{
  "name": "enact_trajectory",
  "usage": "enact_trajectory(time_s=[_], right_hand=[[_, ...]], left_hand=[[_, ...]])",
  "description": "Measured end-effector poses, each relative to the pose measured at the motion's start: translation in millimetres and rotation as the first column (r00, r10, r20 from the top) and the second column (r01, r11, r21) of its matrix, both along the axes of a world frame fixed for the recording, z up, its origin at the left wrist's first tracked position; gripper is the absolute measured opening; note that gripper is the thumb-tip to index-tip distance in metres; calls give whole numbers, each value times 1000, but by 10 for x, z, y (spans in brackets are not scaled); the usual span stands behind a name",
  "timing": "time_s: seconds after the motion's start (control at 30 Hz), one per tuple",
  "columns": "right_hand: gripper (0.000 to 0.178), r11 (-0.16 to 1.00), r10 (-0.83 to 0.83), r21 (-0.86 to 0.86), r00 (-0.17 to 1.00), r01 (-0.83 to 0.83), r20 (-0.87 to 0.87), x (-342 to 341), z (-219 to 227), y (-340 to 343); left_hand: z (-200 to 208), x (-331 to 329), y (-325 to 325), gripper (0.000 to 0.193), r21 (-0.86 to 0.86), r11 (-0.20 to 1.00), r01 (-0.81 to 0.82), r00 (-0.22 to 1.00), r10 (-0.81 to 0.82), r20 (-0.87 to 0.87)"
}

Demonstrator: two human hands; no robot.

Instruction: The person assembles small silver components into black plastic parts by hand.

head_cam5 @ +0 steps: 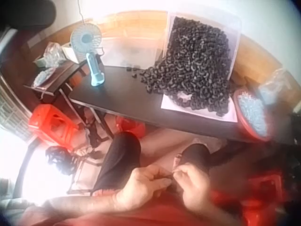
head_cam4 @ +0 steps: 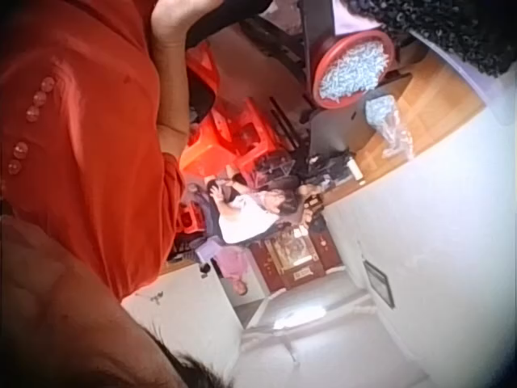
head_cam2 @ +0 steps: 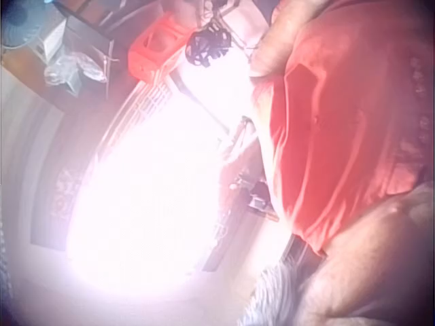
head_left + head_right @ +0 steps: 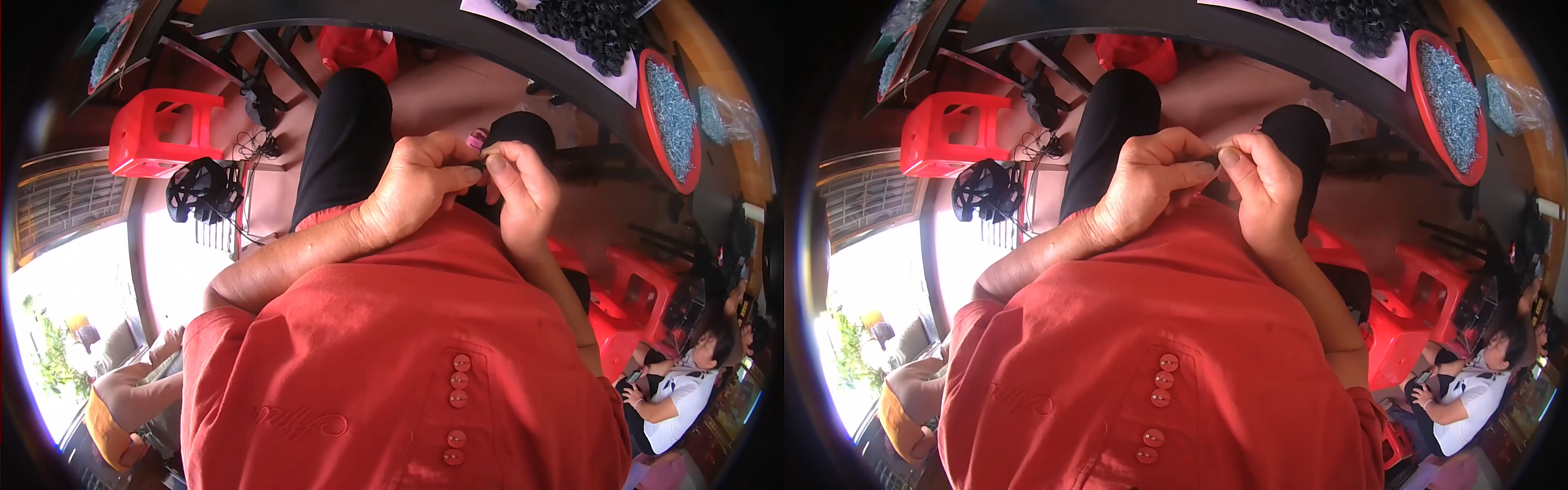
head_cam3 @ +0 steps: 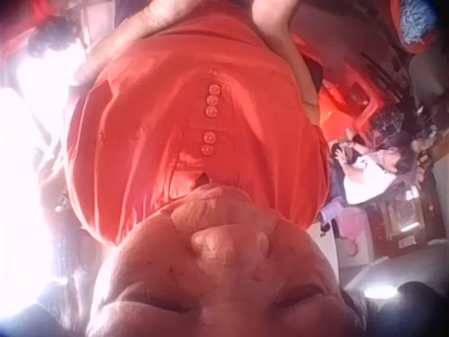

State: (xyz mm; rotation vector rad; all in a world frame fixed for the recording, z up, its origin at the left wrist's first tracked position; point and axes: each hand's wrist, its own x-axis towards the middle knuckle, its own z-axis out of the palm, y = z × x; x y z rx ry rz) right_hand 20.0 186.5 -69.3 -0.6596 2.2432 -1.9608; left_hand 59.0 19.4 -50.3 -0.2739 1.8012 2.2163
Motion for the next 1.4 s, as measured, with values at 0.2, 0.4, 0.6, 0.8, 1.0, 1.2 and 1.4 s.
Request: enact_trajectory(time_s=[0.2,0.4,0.6,0.8,1.0,1.2,1.4], right_hand=[[8,999,-31,-40,994,36,107,20,13,-21],[4,996,-21,84,996,28,-85,8,-45,4],[4,996,-40,77,999,38,25,25,-28,-41],[5,992,-32,120,991,48,-130,29,-57,-52],[7,990,-31,125,968,64,-250,18,-85,-43],[8,991,-12,125,962,48,-271,53,-106,-25],[7,993,15,119,991,1,-134,38,-92,14]], left_hand=[[23,-15,7,12,-13,1000,1,1000,-1,1],[-10,8,18,11,-11,1000,-12,1000,12,8],[0,-18,-15,11,-17,1000,-1,999,1,36],[-14,-10,7,11,-16,1000,-15,999,15,52],[-28,-9,19,10,-5,999,-39,998,40,51],[-60,16,20,10,-49,998,-35,999,36,21],[-13,10,20,11,-53,997,-52,998,54,26]])
